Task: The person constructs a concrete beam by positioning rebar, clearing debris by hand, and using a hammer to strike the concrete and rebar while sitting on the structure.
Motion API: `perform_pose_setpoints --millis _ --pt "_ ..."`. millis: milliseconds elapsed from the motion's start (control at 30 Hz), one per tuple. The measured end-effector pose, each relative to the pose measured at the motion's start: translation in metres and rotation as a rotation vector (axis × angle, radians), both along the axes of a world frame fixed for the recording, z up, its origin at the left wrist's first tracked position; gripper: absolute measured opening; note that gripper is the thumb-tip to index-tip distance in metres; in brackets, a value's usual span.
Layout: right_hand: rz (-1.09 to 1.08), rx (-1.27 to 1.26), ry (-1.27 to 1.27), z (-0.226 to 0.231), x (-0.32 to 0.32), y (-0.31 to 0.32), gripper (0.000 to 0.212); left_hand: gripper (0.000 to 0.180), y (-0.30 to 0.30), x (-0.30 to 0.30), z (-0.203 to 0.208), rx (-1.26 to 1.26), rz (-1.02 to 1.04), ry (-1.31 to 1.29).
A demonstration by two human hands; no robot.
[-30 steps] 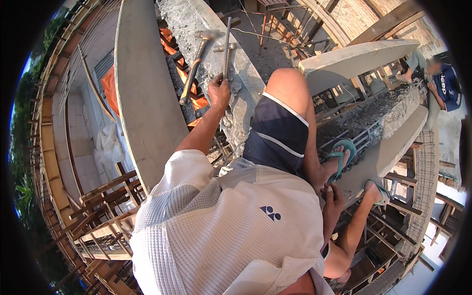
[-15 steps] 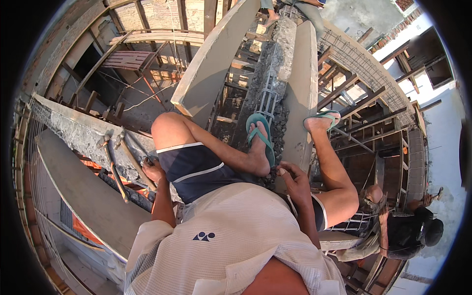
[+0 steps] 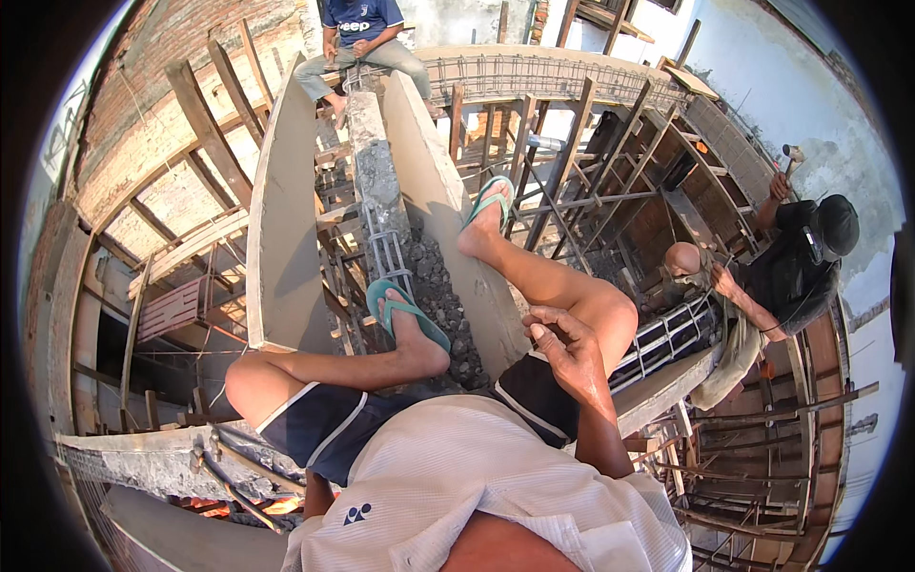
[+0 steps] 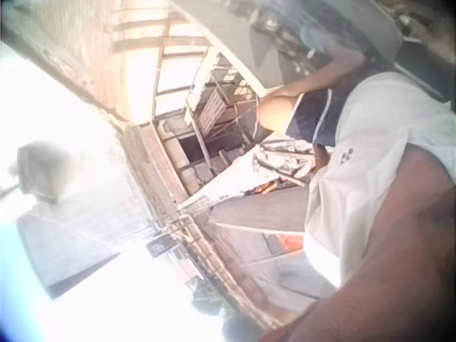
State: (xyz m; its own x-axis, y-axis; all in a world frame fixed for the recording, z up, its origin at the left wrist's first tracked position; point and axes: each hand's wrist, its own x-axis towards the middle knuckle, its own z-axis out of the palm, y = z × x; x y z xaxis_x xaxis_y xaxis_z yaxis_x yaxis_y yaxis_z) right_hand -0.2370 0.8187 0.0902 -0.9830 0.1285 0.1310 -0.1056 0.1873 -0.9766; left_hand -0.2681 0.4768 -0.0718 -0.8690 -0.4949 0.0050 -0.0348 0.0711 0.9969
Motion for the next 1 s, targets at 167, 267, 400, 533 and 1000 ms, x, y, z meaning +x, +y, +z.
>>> perform_pose_setpoints --millis 167,267,400,533,1000 --pt "-0.103 -0.022 0.108 0.048 0.021 0.005 0.025 0.061 0.087 -0.041 0.048 0.408 -0.295 -0.096" --pt "-0.180 0.037 0.259 0.060 0.034 0.017 0.026 0.061 0.109 -0.056 0.051 0.569 -0.241 -0.199" --pt "-0.251 0.140 0.449 0.091 0.040 0.028 0.026 0.061 0.121 -0.064 0.058 0.670 -0.162 -0.282" --pt "-0.344 0.198 0.569 0.110 0.039 0.023 0.028 0.061 0.120 -0.071 0.065 0.697 -0.097 -0.321" --pt "-0.050 0.298 0.531 0.139 0.008 -0.015 0.028 0.062 0.136 -0.085 0.083 0.667 -0.005 -0.496"
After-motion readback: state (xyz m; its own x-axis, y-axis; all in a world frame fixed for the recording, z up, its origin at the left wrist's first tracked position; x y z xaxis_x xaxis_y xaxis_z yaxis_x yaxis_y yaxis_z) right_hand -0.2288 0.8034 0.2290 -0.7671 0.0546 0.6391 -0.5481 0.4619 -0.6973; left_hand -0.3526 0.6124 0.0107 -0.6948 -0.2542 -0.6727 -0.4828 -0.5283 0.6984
